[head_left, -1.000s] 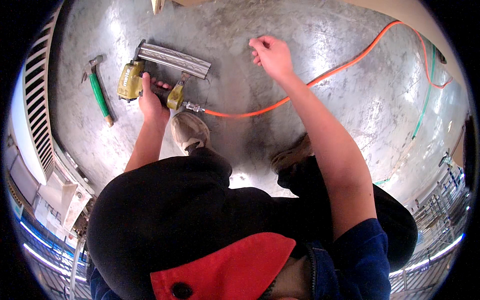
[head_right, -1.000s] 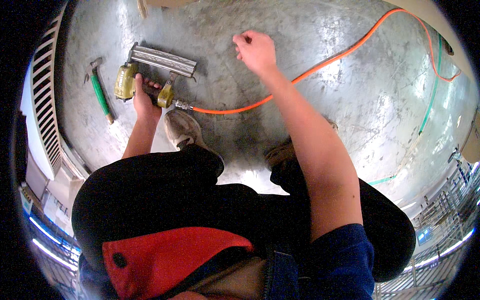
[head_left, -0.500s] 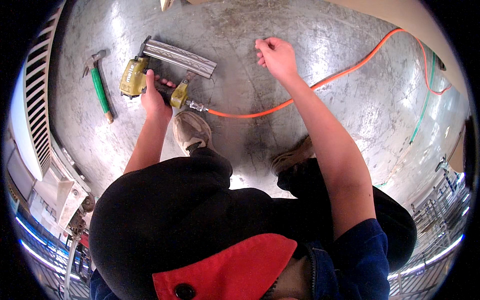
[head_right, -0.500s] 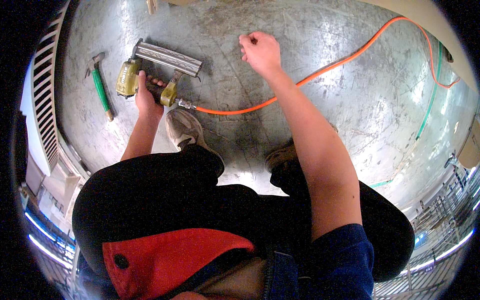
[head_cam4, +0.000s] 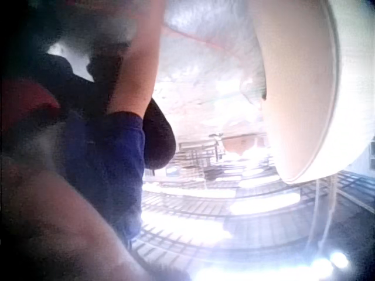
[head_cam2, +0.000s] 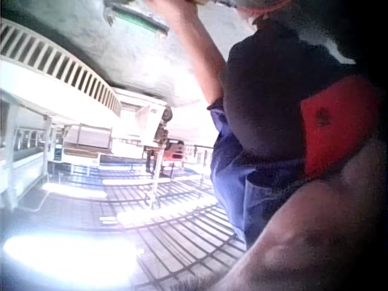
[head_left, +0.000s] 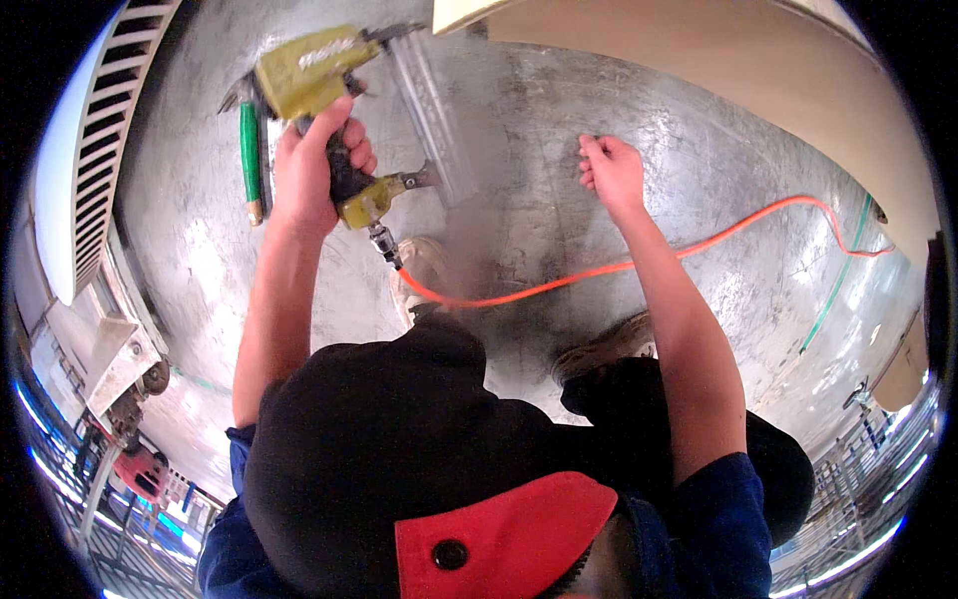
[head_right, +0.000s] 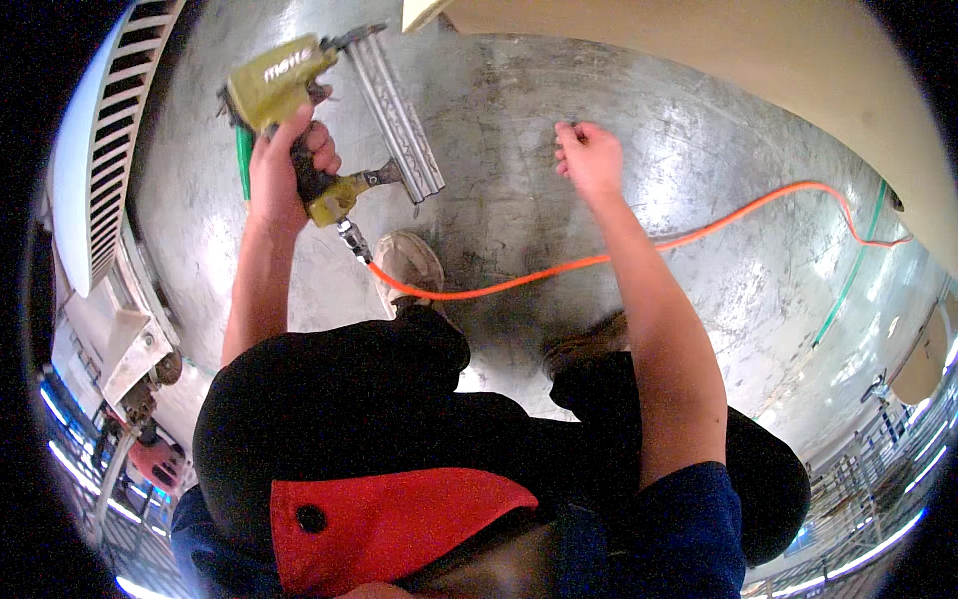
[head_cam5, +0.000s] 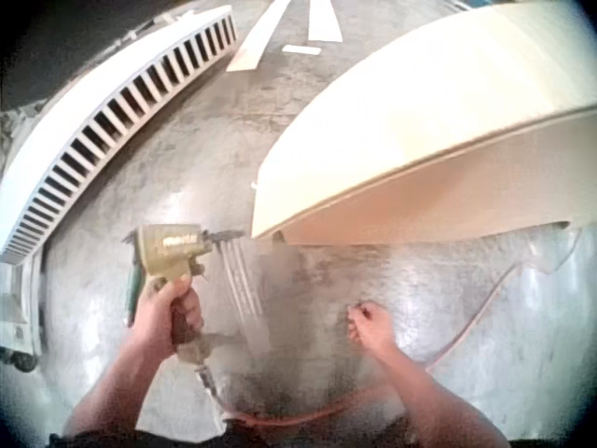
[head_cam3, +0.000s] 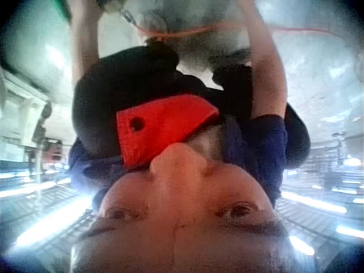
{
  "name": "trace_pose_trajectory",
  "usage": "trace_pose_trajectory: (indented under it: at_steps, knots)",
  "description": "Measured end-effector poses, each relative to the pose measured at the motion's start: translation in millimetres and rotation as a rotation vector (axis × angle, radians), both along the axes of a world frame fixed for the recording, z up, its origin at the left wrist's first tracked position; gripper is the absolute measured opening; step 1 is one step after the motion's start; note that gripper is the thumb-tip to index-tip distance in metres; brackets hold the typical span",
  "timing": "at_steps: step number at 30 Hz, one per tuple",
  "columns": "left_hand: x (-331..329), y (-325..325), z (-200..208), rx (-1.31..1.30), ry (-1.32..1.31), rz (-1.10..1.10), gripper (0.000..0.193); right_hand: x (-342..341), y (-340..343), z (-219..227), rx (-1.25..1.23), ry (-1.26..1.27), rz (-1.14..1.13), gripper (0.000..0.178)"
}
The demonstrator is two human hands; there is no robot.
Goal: The person uses a pneumatic nail gun to attach a curved wooden veneer to a larger wooden structure. They frequently switch to a hammer to tap the veneer into place and adjust the fit. The person works on the floor, kneeling and repositioning the tools as needed.
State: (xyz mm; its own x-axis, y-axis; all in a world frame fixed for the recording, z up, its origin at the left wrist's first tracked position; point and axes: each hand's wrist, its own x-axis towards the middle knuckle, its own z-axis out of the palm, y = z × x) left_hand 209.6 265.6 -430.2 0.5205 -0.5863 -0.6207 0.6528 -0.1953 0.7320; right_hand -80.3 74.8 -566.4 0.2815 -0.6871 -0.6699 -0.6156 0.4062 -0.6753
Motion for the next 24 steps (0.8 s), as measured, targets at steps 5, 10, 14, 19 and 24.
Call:
trace_pose_trajectory:
  at_steps: [5, 10, 14, 19, 24]
  knots:
    - [16, -20, 22, 0.031, -0.003, -0.128, 0.020, 2, 0, 2, 0.036, -0.023, -0.022, 0.032]
    - [21, -26, 23, 0.017, 0.021, -0.185, 0.020, 2, -1, 0, 0.016, -0.017, -0.019, 0.033]
    - [20, -28, 25, 0.007, 0.008, -0.203, 0.021, 2, -2, -1, 0.011, -0.017, -0.004, 0.033]
    - [18, -31, 29, 0.046, -0.039, -0.217, 0.027, 5, -2, 3, 0.005, 0.017, 0.000, 0.033]
    - [22, -31, 31, 0.039, -0.011, -0.235, 0.023, 8, -3, 7, 0.018, 0.035, -0.006, 0.033]
